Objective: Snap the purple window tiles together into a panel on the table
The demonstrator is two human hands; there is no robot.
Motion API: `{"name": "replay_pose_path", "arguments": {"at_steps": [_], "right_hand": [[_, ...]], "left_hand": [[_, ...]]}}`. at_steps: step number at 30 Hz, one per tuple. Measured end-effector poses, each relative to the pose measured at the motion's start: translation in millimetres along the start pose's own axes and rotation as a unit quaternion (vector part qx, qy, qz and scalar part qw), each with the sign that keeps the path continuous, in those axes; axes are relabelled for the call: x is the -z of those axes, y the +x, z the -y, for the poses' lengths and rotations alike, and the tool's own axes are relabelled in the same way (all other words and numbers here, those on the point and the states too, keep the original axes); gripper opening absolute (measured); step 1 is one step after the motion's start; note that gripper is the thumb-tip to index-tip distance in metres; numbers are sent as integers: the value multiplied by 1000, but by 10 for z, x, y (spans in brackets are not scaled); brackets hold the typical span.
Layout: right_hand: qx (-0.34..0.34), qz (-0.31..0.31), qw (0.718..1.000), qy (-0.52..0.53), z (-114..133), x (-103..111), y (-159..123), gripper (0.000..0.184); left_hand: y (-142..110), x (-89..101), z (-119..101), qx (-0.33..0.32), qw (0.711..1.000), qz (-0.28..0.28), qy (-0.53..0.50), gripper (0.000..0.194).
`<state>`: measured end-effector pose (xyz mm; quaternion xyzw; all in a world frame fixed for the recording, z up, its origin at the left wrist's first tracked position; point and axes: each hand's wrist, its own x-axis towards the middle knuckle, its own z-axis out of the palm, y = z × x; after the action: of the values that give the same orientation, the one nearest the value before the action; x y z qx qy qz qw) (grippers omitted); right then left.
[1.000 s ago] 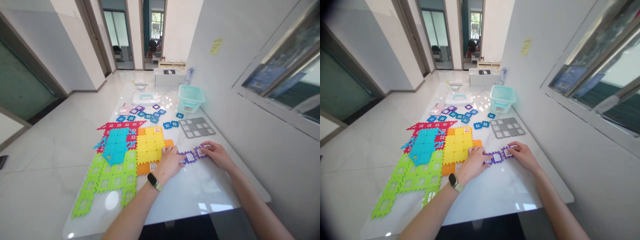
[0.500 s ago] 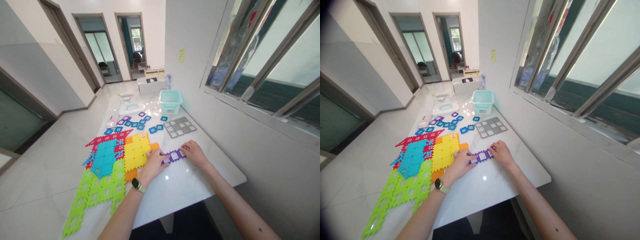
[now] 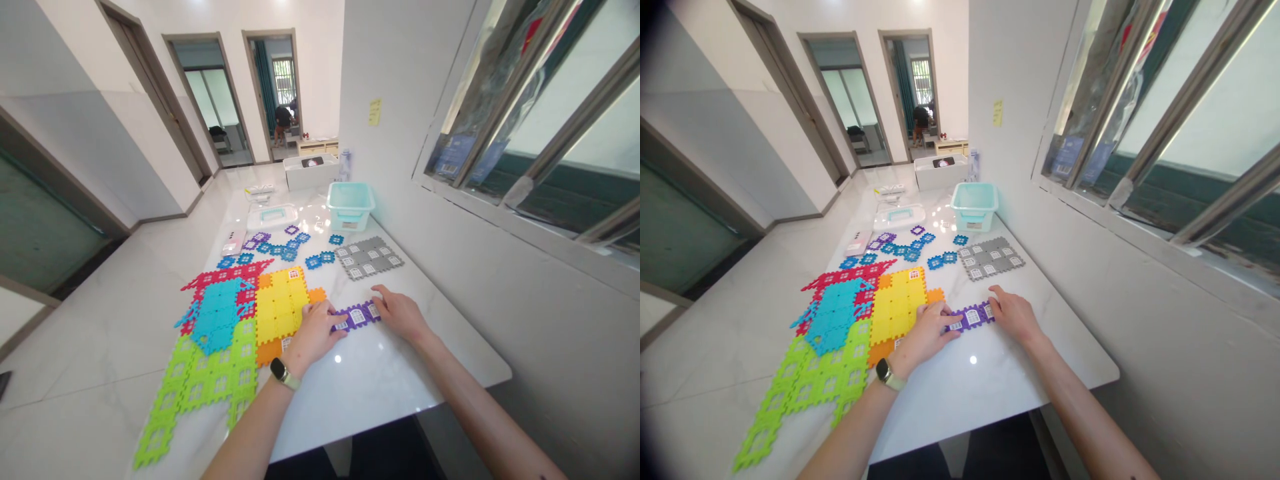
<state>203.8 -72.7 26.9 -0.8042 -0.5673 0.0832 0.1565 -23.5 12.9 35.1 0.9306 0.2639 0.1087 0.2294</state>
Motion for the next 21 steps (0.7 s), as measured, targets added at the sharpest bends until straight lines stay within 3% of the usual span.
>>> {"name": "replay_pose_path", "arguments": {"at_steps": [12,21], "right_hand": [[20,17,998,-61,96,-12,19,35],[17,16,998,-51,113,-28,0,31]], "left_hand": [[-2,6,-22,-34,999,-21,34,23],[-5,4,-41,-21,999,-25,26,24]]}}
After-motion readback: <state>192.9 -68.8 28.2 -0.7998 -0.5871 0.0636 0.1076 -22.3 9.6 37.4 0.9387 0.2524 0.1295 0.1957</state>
